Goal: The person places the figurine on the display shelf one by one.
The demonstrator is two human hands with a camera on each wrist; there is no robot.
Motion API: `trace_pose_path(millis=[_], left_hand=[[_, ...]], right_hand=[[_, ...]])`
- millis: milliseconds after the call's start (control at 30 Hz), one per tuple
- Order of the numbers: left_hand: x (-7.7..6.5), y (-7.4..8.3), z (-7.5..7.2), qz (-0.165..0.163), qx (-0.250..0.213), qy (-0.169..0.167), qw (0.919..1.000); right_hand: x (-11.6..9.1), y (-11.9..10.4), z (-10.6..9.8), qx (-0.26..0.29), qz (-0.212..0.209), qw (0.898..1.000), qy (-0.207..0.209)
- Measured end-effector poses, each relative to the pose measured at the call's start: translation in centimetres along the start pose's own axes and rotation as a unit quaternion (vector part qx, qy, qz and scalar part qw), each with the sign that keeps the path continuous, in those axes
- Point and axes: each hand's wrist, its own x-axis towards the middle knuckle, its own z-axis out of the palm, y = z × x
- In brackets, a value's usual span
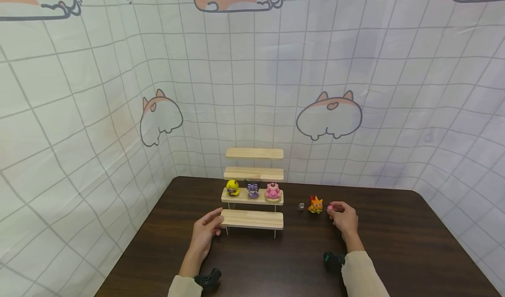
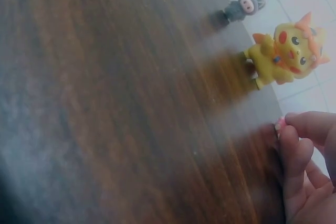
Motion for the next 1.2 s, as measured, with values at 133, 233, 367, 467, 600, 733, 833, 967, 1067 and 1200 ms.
trace_pose_path(millis=[133,233,367,467,600,733,833,967,1067,1200], left_hand=[[-0.1,0.0,0.0,0.002,-0.001,0.001,1.0000],[0.0,0.0,0.1,0.001,-0.001,0.001,1.0000],[0.0,0.0,0.1,0.001,-0.001,0.001,1.0000],[-0.1,0.0,0.0,0.003,0.002,0.001,1.0000],[-0.1,0.1,0.0,0.003,0.002,0.004,1.0000],[-0.1,0.1,0.0,0.002,0.001,0.003,1.0000],[-0.1,0.0,0.0,0.002,0.002,0.003,1.0000],[-0.1,0.1,0.0,0.001,0.002,0.004,1.0000],[-0.1,0.1,0.0,0.001,0.002,0.005,1.0000],[-0.2,0.2,0.1,0.001,0.000,0.005,1.0000]], right_hand=[[-0.1,0.0,-0.1,-0.001,0.004,1.000,0.003],[-0.2,-0.1,-0.2,-0.001,0.002,1.000,0.001],[-0.3,-0.1,-0.2,0.002,-0.003,1.000,0.001],[-0.4,0.0,-0.1,0.003,-0.008,1.000,0.004],[-0.6,0.1,0.0,0.011,-0.014,1.000,0.005],[-0.9,0.2,0.1,0.026,-0.016,1.000,0.007],[-1.2,0.2,0.1,0.035,-0.011,0.999,0.011],[-1.6,0.1,0.3,0.057,-0.001,0.998,0.022],[-2.1,-0.1,0.3,0.081,0.003,0.996,0.032],[-2.8,-0.2,0.4,0.106,0.005,0.994,0.041]])
